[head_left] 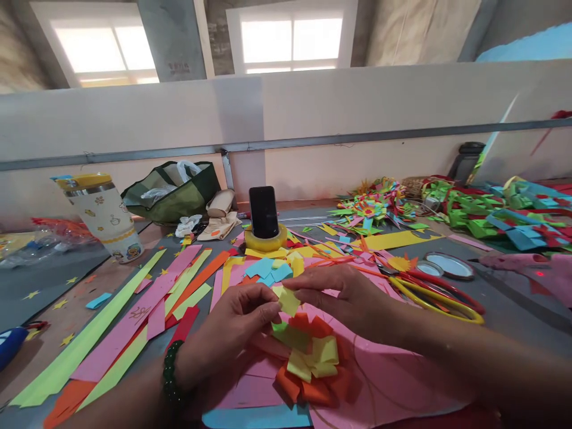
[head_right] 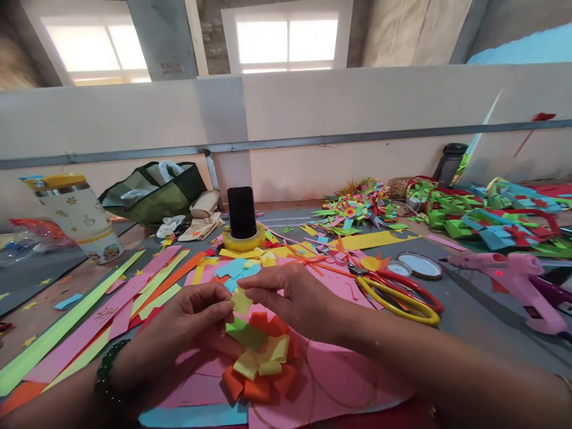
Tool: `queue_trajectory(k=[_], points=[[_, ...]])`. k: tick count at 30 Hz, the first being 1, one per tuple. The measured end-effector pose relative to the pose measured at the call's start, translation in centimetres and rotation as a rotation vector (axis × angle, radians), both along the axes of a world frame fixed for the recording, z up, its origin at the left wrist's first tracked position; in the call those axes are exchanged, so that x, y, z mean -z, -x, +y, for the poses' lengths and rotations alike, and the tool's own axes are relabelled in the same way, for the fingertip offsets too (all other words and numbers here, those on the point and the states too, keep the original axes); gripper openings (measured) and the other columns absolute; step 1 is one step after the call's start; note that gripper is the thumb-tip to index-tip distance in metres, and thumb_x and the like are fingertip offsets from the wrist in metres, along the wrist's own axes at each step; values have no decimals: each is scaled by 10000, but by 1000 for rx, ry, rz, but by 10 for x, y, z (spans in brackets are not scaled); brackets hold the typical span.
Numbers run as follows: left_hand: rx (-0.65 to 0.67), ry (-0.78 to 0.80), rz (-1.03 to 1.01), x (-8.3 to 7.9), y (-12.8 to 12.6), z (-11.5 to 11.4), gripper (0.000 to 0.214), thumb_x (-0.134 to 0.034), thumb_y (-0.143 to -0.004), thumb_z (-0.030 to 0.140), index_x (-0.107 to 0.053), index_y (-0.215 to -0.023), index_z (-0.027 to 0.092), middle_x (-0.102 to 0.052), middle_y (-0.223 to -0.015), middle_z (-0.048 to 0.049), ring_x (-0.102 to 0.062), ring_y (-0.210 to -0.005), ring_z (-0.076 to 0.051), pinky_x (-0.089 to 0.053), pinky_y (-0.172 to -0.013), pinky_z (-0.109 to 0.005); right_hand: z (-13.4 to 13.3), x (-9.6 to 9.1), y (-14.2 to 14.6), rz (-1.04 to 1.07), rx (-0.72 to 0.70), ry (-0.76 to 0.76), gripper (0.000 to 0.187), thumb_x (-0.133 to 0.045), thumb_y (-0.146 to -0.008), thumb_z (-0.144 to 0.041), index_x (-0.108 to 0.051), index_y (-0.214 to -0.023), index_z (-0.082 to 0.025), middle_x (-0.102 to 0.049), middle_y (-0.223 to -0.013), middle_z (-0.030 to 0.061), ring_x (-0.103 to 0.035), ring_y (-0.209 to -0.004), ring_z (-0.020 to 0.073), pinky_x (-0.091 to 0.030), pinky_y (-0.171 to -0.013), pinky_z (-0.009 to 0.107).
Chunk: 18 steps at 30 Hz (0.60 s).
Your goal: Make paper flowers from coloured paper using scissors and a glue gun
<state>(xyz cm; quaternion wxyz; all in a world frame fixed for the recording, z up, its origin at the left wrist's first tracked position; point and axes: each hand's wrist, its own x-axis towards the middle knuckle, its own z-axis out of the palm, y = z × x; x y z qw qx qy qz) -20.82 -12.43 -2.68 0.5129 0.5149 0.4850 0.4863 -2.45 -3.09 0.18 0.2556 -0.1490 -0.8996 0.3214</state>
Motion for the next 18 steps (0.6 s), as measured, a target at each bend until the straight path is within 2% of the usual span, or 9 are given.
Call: queue_trajectory(k=[4, 7, 9, 12, 14, 16, 18], points=[[-36, 17, 23, -2, 0, 0, 264, -664, -786, 378, -604, -719, 130, -544, -669, 8, -485, -611, -81, -396, -557, -183, -1, 5, -1, -11, 40, -20, 277, -530, -908, -264, -680, -1133, -205, -717, -1040, 23, -655, -912, 135, -499, -809, 217], [-34, 28, 22, -3, 0, -1, 266, -665, -784, 379, -613, -728, 124, -555, -671, 4, -489, -609, -79, -397, -557, -183, -3, 4, -2, -43, 98, -40, 302, -502, -923, -289, -661, -1170, -218, -732, -963, 12, -667, -829, 132, -514, -733, 212], [-51, 30, 28, -2, 0, -1, 263, -663, -787, 377, -616, -727, 125, -562, -672, 2, -489, -604, -77, -396, -552, -179, -6, 3, -3, -79, 88, -73, 323, -470, -939, -307, -644, -1198, -223, -734, -909, 9, -665, -767, 128, -510, -689, 211], [-64, 36, 17, -1, 1, -1, 269, -667, -783, 385, -614, -720, 129, -559, -670, 4, -495, -593, -76, -408, -544, -179, -11, 2, -3, -147, 26, -161, 355, -425, -955, -299, -603, -1253, -224, -718, -1013, 39, -666, -834, 148, -501, -735, 235], [-47, 64, -10, 0, 1, -1, 273, -667, -781, 400, -611, -742, 136, -563, -690, 3, -524, -598, -87, -425, -544, -190, -13, -1, -4, -185, 59, -202, 393, -399, -961, -312, -562, -1299, -196, -713, -1018, 72, -667, -840, 173, -500, -742, 269], [-38, 66, -6, 0, 2, -2, 271, -662, -788, 405, -609, -752, 142, -570, -705, 1, -541, -608, -93, -431, -542, -188, -12, -5, -5, -200, 124, -192, 431, -391, -963, -353, -527, -1331, -173, -715, -955, 84, -663, -825, 186, -502, -737, 293], [-45, 30, 28, -1, 2, -2, 260, -660, -795, 391, -615, -736, 141, -574, -697, 2, -532, -611, -85, -429, -544, -174, -9, -9, -6, -182, 114, -97, 449, -395, -963, -382, -519, -1335, -165, -706, -919, 73, -656, -820, 176, -507, -731, 286]])
